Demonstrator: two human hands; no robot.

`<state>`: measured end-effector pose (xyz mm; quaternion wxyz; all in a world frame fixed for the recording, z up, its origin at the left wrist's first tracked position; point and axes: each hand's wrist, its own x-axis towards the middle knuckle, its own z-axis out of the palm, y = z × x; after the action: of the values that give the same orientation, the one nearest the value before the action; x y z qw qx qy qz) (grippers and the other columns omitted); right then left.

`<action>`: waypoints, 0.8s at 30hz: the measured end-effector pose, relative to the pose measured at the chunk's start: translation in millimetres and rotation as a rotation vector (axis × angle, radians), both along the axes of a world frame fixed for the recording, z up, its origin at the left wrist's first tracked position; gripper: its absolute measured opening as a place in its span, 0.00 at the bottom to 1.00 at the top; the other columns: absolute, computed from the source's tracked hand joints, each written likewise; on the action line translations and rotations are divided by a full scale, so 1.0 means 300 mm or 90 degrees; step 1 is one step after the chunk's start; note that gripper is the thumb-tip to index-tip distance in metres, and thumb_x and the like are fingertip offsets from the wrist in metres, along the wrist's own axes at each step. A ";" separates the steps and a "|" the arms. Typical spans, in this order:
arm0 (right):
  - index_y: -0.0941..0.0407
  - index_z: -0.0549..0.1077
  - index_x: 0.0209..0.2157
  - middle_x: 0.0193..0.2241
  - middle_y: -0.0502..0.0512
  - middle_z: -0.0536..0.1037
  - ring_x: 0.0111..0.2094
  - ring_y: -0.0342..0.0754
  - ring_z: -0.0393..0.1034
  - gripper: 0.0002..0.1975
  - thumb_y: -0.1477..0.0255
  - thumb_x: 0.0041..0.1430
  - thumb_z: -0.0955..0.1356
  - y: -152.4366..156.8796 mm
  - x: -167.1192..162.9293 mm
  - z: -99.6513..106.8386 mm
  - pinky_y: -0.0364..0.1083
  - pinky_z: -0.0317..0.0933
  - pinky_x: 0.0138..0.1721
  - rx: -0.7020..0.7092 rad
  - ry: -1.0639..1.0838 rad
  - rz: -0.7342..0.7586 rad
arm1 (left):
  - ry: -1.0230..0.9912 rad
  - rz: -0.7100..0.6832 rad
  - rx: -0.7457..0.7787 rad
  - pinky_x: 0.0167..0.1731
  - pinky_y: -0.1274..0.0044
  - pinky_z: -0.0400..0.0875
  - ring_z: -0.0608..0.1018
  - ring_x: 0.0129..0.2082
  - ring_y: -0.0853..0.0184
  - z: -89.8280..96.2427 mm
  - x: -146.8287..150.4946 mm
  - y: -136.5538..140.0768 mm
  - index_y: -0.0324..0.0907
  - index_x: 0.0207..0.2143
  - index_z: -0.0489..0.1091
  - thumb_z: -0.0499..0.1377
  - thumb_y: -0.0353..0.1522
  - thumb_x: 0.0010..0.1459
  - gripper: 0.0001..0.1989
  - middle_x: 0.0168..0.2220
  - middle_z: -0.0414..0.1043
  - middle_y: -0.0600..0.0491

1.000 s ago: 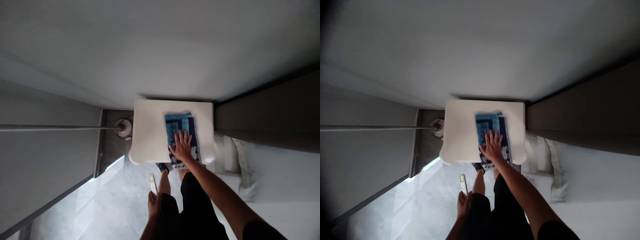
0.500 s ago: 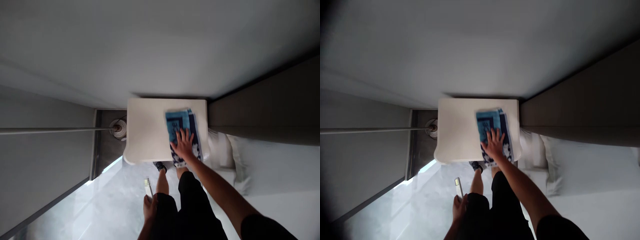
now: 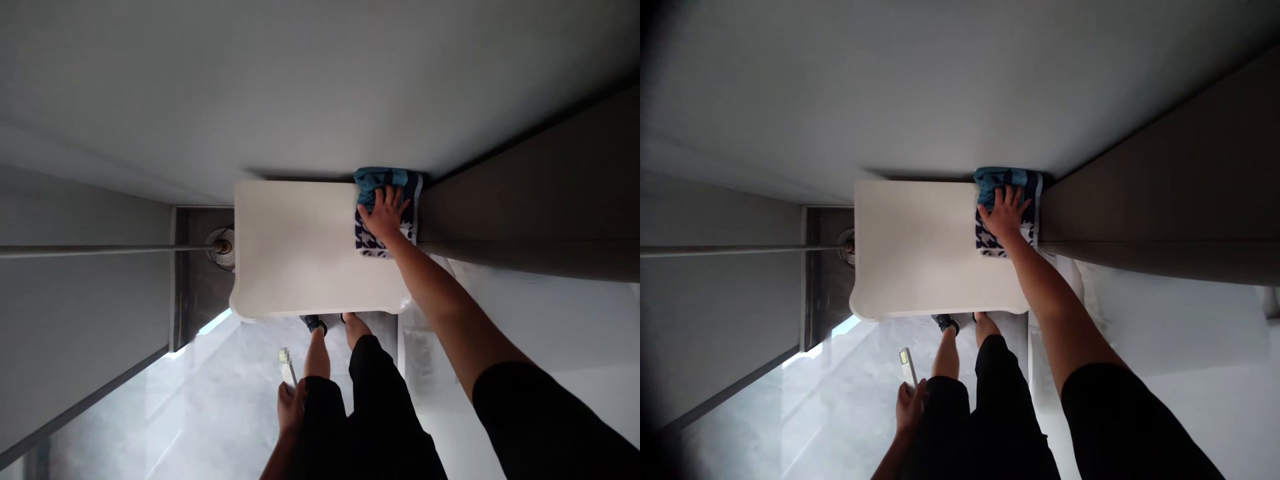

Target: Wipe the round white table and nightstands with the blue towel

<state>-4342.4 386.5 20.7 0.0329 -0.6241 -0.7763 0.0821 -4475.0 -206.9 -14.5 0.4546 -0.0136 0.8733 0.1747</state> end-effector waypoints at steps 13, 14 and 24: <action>0.49 0.76 0.73 0.79 0.66 0.64 0.82 0.82 0.46 0.38 0.44 0.71 0.66 -0.931 0.270 0.000 0.83 0.45 0.79 -0.127 -0.059 0.027 | -0.059 -0.061 0.049 0.35 0.63 0.76 0.83 0.30 0.51 0.010 0.032 0.097 0.53 0.32 0.58 0.59 0.69 0.48 0.33 0.26 0.79 0.49; 0.51 0.76 0.73 0.79 0.68 0.64 0.83 0.82 0.45 0.39 0.43 0.71 0.67 -0.886 0.265 0.004 0.82 0.43 0.80 -0.117 -0.054 0.032 | -0.059 -0.061 0.047 0.35 0.63 0.76 0.83 0.30 0.50 0.008 0.029 0.096 0.53 0.33 0.58 0.59 0.69 0.48 0.33 0.26 0.79 0.49; 0.60 0.55 0.83 0.84 0.71 0.45 0.83 0.77 0.33 0.42 0.50 0.81 0.61 0.140 0.101 0.036 0.84 0.34 0.77 -0.026 -0.053 0.067 | -0.042 -0.045 -0.016 0.34 0.62 0.78 0.83 0.29 0.49 -0.004 0.019 0.056 0.53 0.32 0.56 0.60 0.68 0.49 0.32 0.25 0.79 0.48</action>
<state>-4312.2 428.4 31.5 -0.0165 -0.5856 -0.8070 0.0739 -4469.4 -190.0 -15.6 0.4887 0.0060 0.8599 0.1472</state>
